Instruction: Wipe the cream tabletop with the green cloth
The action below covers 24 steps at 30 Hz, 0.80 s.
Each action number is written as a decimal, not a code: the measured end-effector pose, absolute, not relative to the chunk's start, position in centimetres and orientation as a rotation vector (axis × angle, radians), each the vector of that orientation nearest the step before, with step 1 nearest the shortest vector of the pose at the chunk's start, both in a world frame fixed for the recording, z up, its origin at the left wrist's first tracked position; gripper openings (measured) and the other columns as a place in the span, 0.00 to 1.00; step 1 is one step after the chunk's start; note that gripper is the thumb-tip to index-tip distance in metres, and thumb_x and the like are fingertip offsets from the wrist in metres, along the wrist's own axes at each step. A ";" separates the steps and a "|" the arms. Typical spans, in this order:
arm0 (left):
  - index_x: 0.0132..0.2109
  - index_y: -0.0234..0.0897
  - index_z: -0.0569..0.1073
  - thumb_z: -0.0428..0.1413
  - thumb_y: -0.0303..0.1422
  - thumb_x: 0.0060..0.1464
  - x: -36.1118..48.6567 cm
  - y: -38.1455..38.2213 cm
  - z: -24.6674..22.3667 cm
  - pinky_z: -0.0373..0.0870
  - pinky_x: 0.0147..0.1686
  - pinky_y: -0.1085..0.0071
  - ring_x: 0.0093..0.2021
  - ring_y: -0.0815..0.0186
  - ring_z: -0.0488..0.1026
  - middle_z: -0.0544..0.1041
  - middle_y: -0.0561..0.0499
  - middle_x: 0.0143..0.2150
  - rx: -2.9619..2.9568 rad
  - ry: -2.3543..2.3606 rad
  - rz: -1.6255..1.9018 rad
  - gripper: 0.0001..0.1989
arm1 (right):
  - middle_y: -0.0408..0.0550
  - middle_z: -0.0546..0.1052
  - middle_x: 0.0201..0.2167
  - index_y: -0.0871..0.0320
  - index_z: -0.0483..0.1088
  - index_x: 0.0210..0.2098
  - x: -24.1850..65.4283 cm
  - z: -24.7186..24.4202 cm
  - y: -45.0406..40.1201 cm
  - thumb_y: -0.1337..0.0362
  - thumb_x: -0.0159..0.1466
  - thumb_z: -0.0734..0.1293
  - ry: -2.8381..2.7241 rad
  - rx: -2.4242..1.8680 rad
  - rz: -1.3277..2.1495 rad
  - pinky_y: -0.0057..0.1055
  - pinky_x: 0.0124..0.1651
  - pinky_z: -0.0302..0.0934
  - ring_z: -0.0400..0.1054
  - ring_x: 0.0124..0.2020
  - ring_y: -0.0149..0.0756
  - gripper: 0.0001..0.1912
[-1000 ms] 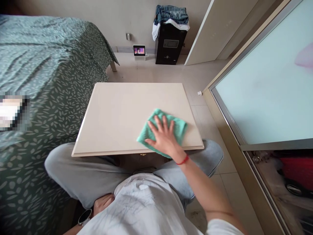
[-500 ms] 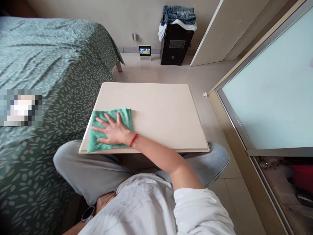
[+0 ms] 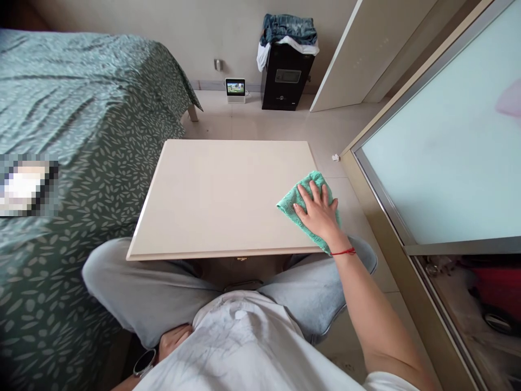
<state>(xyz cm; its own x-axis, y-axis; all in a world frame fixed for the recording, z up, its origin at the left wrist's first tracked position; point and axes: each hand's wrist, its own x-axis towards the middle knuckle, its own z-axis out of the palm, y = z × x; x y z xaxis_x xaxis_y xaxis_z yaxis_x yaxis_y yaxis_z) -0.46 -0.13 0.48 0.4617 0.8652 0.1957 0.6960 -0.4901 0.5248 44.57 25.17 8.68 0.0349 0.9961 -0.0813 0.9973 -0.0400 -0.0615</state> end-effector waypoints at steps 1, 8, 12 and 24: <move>0.18 0.38 0.58 0.42 0.33 0.51 -0.5 -0.1 0.5 0.51 0.17 0.78 0.16 0.75 0.61 0.62 0.56 0.16 2.343 1.316 0.633 0.15 | 0.63 0.53 0.93 0.50 0.59 0.92 43.7 8.8 25.4 0.46 0.86 0.54 2.154 2.248 -0.153 0.94 0.78 0.56 0.47 0.91 0.82 0.40; 0.18 0.37 0.58 0.42 0.35 0.52 -0.4 0.0 0.7 0.52 0.18 0.80 0.15 0.76 0.60 0.61 0.57 0.15 2.388 1.313 0.671 0.16 | 0.59 0.42 0.95 0.50 0.53 0.94 26.8 11.6 29.0 0.43 0.86 0.60 2.522 1.693 -0.397 0.91 0.85 0.37 0.34 0.93 0.80 0.43; 0.18 0.37 0.57 0.41 0.36 0.53 -0.4 -0.1 0.2 0.51 0.17 0.80 0.14 0.77 0.59 0.61 0.58 0.15 2.407 1.325 0.700 0.17 | 0.60 0.42 0.95 0.51 0.54 0.94 14.9 12.4 30.5 0.44 0.85 0.64 2.769 1.315 -0.509 0.90 0.86 0.32 0.33 0.94 0.79 0.44; 0.18 0.37 0.58 0.41 0.33 0.53 -0.9 -0.3 -0.1 0.51 0.17 0.82 0.14 0.78 0.59 0.61 0.58 0.15 2.392 1.330 0.693 0.17 | 0.55 0.48 0.95 0.46 0.58 0.92 16.2 11.4 32.5 0.46 0.84 0.66 2.871 1.243 -0.572 0.86 0.88 0.31 0.35 0.94 0.72 0.42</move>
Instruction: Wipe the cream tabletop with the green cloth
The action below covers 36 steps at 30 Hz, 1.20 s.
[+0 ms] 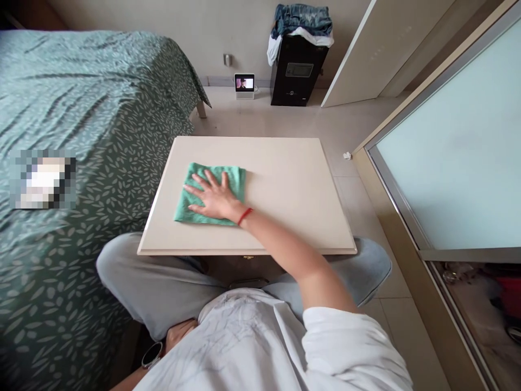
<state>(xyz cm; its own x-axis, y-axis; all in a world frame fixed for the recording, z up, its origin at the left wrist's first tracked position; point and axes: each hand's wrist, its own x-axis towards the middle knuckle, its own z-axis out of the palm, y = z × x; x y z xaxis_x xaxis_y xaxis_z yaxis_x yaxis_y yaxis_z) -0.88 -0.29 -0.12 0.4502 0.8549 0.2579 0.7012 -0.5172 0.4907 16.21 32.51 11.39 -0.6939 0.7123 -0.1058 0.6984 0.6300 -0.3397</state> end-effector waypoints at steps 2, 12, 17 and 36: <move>0.18 0.37 0.58 0.41 0.33 0.53 -0.9 -0.2 -0.1 0.51 0.17 0.81 0.14 0.77 0.59 0.61 0.58 0.15 2.389 1.319 0.684 0.17 | 0.56 0.47 0.95 0.47 0.57 0.93 21.9 10.9 32.4 0.43 0.85 0.63 -2.750 -1.351 0.523 0.87 0.87 0.32 0.35 0.94 0.74 0.42; 0.19 0.38 0.61 0.41 0.35 0.53 -1.0 -0.3 -0.5 0.53 0.17 0.79 0.16 0.75 0.61 0.63 0.56 0.16 2.356 1.294 0.635 0.16 | 0.59 0.50 0.94 0.47 0.55 0.93 45.3 9.1 29.5 0.43 0.84 0.52 -2.258 -2.236 0.203 0.90 0.81 0.53 0.44 0.92 0.78 0.42; 0.18 0.37 0.60 0.41 0.35 0.53 -0.9 -0.1 -0.4 0.52 0.17 0.78 0.15 0.75 0.60 0.62 0.56 0.15 2.372 1.277 0.637 0.17 | 0.61 0.47 0.95 0.51 0.56 0.93 38.9 9.9 31.0 0.42 0.85 0.55 -2.408 -2.061 0.281 0.91 0.84 0.43 0.39 0.93 0.81 0.43; 0.17 0.37 0.58 0.41 0.33 0.53 -0.7 -0.5 -0.2 0.51 0.16 0.80 0.14 0.77 0.59 0.61 0.57 0.14 2.341 1.342 0.668 0.17 | 0.52 0.48 0.95 0.46 0.60 0.92 11.6 11.0 38.2 0.49 0.82 0.66 -2.854 -1.004 0.543 0.84 0.89 0.28 0.36 0.94 0.74 0.42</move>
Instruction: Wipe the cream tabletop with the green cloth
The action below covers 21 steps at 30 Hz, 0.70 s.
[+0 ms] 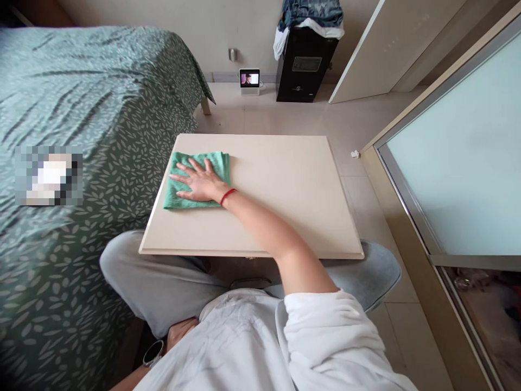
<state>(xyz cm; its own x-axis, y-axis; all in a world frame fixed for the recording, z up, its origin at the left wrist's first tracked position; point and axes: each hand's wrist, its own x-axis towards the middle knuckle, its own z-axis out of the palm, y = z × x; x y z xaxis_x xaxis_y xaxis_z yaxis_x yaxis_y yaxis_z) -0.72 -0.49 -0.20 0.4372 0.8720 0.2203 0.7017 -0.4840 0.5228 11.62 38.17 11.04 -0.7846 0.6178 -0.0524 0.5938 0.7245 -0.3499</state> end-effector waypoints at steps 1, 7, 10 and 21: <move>0.18 0.37 0.59 0.41 0.33 0.53 -0.7 -0.4 -0.1 0.52 0.16 0.80 0.14 0.77 0.59 0.61 0.57 0.15 2.341 1.342 0.667 0.17 | 0.51 0.48 0.95 0.46 0.59 0.92 13.7 11.0 38.3 0.48 0.82 0.66 -2.843 -1.042 0.549 0.83 0.89 0.28 0.36 0.94 0.74 0.42; 0.17 0.37 0.58 0.41 0.34 0.53 -0.5 -0.1 0.4 0.51 0.16 0.80 0.15 0.76 0.59 0.61 0.57 0.15 2.337 1.336 0.662 0.18 | 0.50 0.46 0.95 0.45 0.57 0.93 30.5 10.8 37.4 0.44 0.83 0.62 -2.704 -1.529 0.476 0.79 0.90 0.31 0.35 0.95 0.70 0.43; 0.17 0.37 0.58 0.40 0.34 0.53 -0.4 0.0 0.6 0.52 0.17 0.79 0.15 0.76 0.59 0.61 0.57 0.15 2.333 1.334 0.662 0.18 | 0.51 0.48 0.95 0.46 0.58 0.92 38.8 10.5 35.9 0.42 0.83 0.59 -2.586 -1.732 0.424 0.79 0.90 0.33 0.37 0.95 0.69 0.43; 0.19 0.38 0.59 0.40 0.33 0.53 -0.7 0.1 0.1 0.53 0.17 0.80 0.15 0.76 0.61 0.63 0.57 0.16 2.364 1.284 0.675 0.16 | 0.60 0.46 0.95 0.52 0.57 0.93 39.2 9.6 37.8 0.35 0.83 0.53 -2.437 -1.887 0.353 0.91 0.85 0.37 0.37 0.93 0.81 0.48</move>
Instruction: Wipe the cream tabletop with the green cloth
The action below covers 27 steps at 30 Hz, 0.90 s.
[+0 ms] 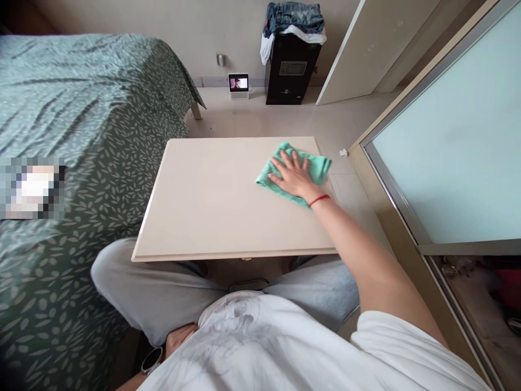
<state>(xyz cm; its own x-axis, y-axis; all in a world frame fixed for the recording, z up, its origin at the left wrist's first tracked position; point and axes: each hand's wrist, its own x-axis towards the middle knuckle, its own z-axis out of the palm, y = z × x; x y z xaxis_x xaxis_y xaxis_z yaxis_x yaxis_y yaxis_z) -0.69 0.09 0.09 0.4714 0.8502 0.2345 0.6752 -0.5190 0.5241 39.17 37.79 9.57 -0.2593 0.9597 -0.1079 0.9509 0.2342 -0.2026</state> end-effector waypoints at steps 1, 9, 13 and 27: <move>0.19 0.38 0.59 0.41 0.33 0.53 -0.7 0.1 0.0 0.53 0.16 0.80 0.15 0.76 0.61 0.62 0.57 0.16 2.361 1.280 0.670 0.16 | 0.61 0.45 0.95 0.52 0.56 0.93 36.6 9.8 38.6 0.35 0.84 0.54 -2.501 -1.797 0.377 0.91 0.85 0.35 0.36 0.93 0.81 0.47; 0.19 0.37 0.58 0.44 0.31 0.52 -0.9 -0.2 0.0 0.51 0.17 0.81 0.15 0.78 0.60 0.61 0.58 0.15 2.349 1.318 0.621 0.14 | 0.58 0.43 0.95 0.51 0.56 0.93 11.8 11.3 41.1 0.43 0.83 0.65 -2.820 -1.127 0.539 0.86 0.88 0.25 0.32 0.94 0.78 0.45; 0.18 0.38 0.58 0.44 0.31 0.51 -0.7 -0.4 0.3 0.51 0.17 0.79 0.14 0.77 0.59 0.60 0.58 0.15 2.340 1.387 0.625 0.15 | 0.59 0.45 0.95 0.52 0.59 0.92 5.5 11.7 41.7 0.44 0.83 0.65 -2.846 -1.024 0.554 0.89 0.87 0.27 0.32 0.94 0.78 0.43; 0.19 0.38 0.59 0.42 0.33 0.53 -0.7 -0.3 0.4 0.52 0.16 0.80 0.14 0.77 0.61 0.62 0.58 0.15 2.373 1.384 0.653 0.16 | 0.61 0.47 0.95 0.58 0.54 0.93 26.7 10.9 49.0 0.44 0.86 0.58 -2.418 -1.748 0.468 0.93 0.84 0.29 0.36 0.93 0.80 0.44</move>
